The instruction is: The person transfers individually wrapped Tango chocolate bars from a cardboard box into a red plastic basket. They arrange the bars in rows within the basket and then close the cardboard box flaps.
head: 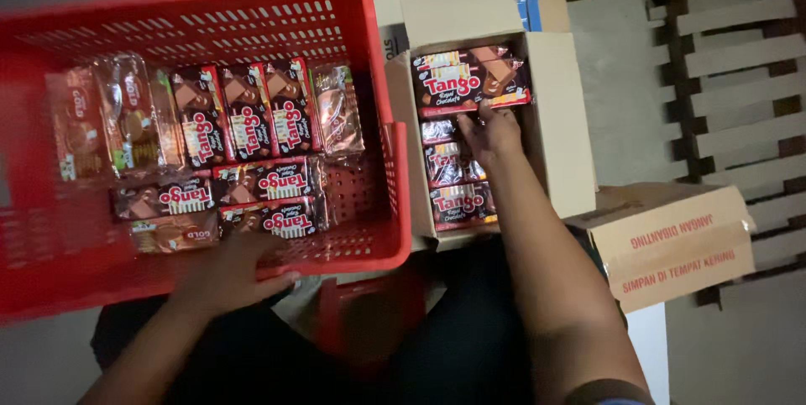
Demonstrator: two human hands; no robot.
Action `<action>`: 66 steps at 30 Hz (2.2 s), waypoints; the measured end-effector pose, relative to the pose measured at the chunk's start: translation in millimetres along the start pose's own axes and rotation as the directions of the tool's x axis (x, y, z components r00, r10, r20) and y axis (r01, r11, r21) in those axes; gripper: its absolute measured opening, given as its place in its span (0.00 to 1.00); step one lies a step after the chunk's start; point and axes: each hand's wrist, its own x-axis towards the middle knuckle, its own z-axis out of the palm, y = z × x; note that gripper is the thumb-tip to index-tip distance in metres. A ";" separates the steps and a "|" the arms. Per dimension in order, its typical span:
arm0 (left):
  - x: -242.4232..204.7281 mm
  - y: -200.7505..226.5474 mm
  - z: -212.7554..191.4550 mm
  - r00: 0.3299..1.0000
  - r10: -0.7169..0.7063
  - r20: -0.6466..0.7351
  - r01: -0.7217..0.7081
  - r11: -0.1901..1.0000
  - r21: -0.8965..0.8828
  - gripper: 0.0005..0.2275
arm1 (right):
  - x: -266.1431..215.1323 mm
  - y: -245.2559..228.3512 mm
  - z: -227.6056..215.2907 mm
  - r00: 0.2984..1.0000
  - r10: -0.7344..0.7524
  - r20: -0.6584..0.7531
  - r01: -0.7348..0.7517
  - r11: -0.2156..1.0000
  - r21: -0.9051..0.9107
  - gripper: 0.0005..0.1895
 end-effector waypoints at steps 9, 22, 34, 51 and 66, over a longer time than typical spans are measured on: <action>0.3 4.1 -0.7 0.943 -0.235 0.235 0.220 0.972 0.088 0.30 | -26.4 -18.3 52.6 0.984 0.013 -0.177 -0.002 0.998 0.061 0.15; -4.7 -6.7 9.0 0.979 -0.166 0.122 0.153 0.983 0.105 0.28 | -40.0 -19.4 56.4 0.992 -0.113 -0.062 0.091 0.957 -0.275 0.07; -1.2 11.7 -7.7 0.950 -0.236 0.206 0.214 0.969 0.123 0.26 | -57.5 -24.3 58.2 0.999 -0.003 0.046 0.019 0.931 -0.365 0.22; 0.5 -6.9 14.9 0.998 -0.012 -0.066 0.021 0.992 0.128 0.25 | -117.4 35.3 50.6 0.837 -0.081 0.542 0.492 0.547 -0.677 0.28; -30.1 34.3 -8.3 0.961 -0.064 -0.269 0.028 0.991 -0.132 0.22 | -104.8 70.9 51.8 0.688 -0.343 0.640 0.726 0.316 -0.611 0.15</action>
